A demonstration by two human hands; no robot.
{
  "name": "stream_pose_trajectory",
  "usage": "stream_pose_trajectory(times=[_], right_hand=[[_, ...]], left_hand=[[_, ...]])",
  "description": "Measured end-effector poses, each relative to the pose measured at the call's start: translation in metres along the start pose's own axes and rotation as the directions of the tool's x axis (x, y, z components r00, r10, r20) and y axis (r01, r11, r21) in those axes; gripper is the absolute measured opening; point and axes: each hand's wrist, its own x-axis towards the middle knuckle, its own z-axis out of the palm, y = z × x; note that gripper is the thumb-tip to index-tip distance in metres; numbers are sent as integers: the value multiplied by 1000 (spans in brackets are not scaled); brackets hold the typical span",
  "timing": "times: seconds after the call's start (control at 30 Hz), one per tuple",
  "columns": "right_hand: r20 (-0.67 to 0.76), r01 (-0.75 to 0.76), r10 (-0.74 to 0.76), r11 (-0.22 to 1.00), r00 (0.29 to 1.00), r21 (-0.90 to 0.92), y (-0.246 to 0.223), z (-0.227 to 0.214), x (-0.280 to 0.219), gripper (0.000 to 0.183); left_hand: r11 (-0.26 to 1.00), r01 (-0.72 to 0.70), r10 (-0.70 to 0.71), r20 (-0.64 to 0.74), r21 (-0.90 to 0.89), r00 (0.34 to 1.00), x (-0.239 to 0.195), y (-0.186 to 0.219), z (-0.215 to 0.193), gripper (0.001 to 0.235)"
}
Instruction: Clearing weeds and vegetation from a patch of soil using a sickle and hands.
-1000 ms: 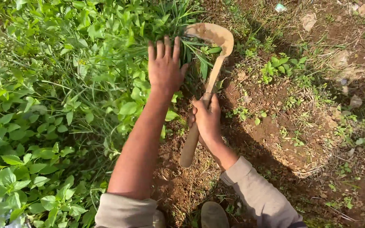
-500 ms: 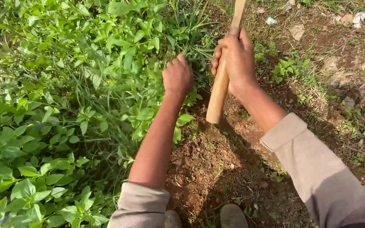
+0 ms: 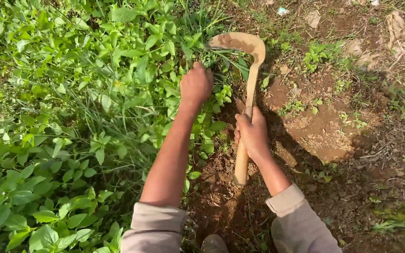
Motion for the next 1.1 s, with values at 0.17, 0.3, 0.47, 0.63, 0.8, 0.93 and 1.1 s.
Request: stream_pose_trajectory(times=[0.17,0.3,0.47,0.63,0.8,0.93,1.1], right_hand=[[-248,289,-251,949,936,129,-14,2,-6,9],[-318,262,-197,949,927,177,30,23,-4,10],[-43,0,0,1000,999,4,31,22,-15,8],[-253,301,-264,946,931,119,13,27,-8,13],[20,48,-47,996,999,-69,101,23,8,9],[-29,78,-79,997,996,-23,43,22,-8,6],[-299,303,-227,923,927,239,29,23,2,19]], left_hand=[[999,14,-12,52,-39,999,-5,-3,-5,29],[999,9,-6,71,-35,997,-12,0,-17,32],[1000,12,-10,91,-25,996,-19,5,-26,34],[998,24,-18,110,-54,994,-17,3,-27,36],[999,17,-15,94,-30,995,-15,3,-19,36],[998,36,-31,102,-45,994,-16,3,-21,37],[997,47,-40,123,-58,992,-17,6,-25,34]])
